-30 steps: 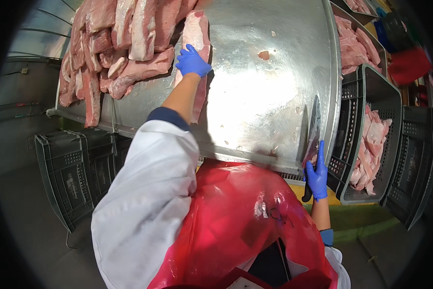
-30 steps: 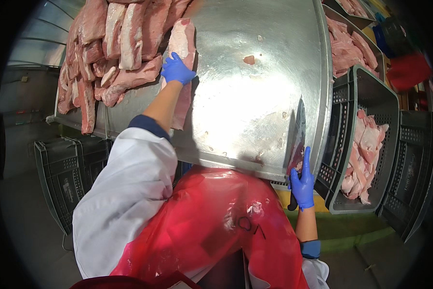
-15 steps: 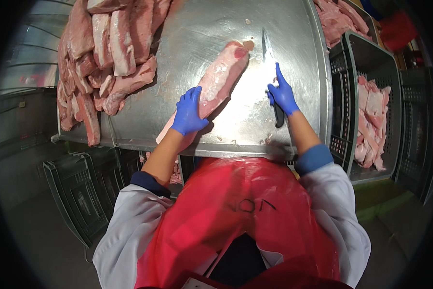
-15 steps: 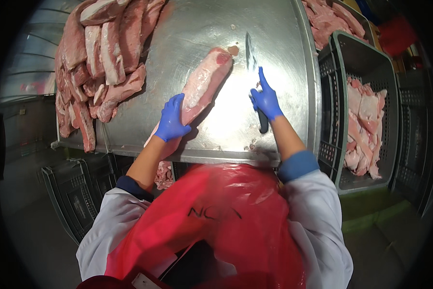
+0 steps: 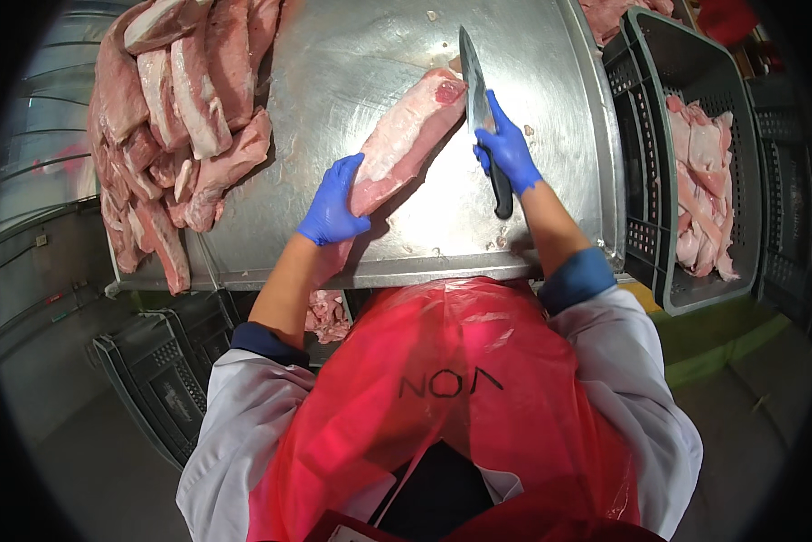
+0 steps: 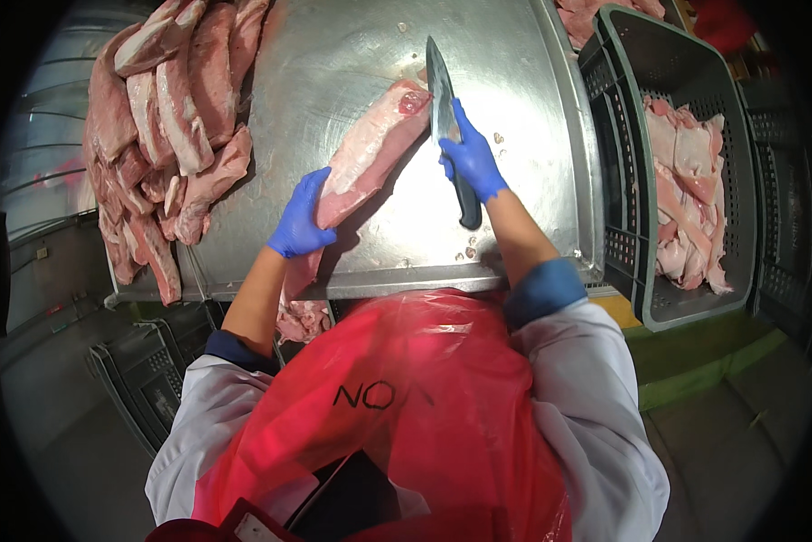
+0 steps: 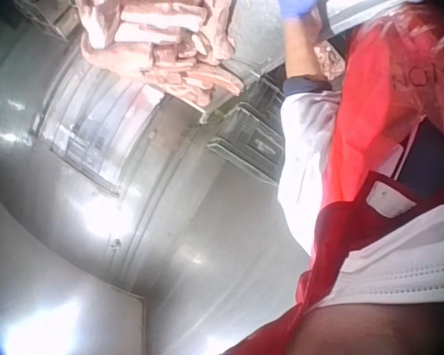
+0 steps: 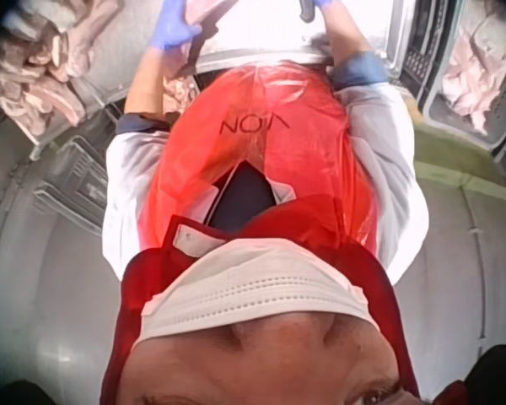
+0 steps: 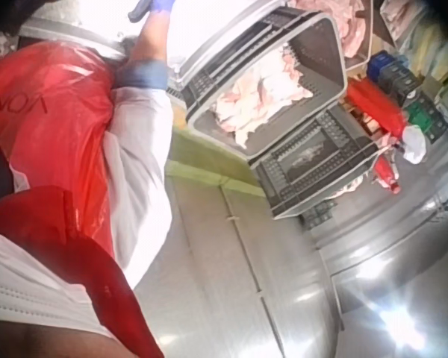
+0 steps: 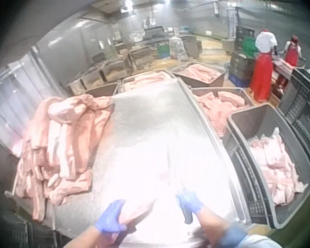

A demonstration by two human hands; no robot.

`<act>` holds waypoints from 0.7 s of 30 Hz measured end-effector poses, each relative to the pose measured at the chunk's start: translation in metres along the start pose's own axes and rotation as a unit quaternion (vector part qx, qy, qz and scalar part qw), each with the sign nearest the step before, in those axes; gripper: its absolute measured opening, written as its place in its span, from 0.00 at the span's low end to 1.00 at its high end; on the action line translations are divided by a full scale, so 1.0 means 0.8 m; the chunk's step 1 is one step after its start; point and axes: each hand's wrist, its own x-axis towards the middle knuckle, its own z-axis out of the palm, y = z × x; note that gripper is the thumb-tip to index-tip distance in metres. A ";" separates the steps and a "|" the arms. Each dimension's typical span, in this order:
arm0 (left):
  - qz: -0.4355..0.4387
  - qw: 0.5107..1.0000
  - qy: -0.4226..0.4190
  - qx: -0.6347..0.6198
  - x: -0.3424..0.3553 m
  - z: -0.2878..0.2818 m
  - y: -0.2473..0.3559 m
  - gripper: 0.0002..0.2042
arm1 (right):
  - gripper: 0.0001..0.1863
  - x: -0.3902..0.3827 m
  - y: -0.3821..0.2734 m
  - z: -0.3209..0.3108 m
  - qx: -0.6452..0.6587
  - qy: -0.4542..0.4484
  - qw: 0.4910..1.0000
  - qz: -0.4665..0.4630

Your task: The person uses a knife to trim fat and cut large pieces of raw meat on a stainless steel table. They repeatedly pick up meat, trim it, and place the trimmed portions into a nearby bin while wearing blue gloves and a red apron.

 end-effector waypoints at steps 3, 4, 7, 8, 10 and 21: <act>-0.009 1.000 -0.020 -0.011 0.007 -0.008 0.000 0.52 | 0.45 0.008 -0.012 0.000 0.004 0.002 1.000 0.005; -0.007 1.000 -0.022 -0.012 0.005 -0.009 -0.003 0.52 | 0.45 -0.007 -0.007 0.004 -0.011 -0.002 1.000 0.005; 0.008 1.000 -0.023 -0.016 0.001 -0.011 -0.015 0.52 | 0.45 -0.060 0.030 0.014 -0.037 -0.008 0.999 -0.020; 0.017 0.999 -0.023 -0.019 0.003 -0.013 -0.019 0.52 | 0.45 -0.067 0.029 0.017 -0.038 -0.013 0.999 -0.010; 0.020 0.999 -0.042 -0.029 0.002 -0.014 -0.021 0.51 | 0.45 -0.042 0.010 0.013 -0.071 -0.014 0.997 -0.004; 0.057 0.996 -0.071 -0.012 0.019 -0.024 -0.033 0.50 | 0.43 -0.075 -0.016 0.027 -0.132 -0.011 0.991 0.032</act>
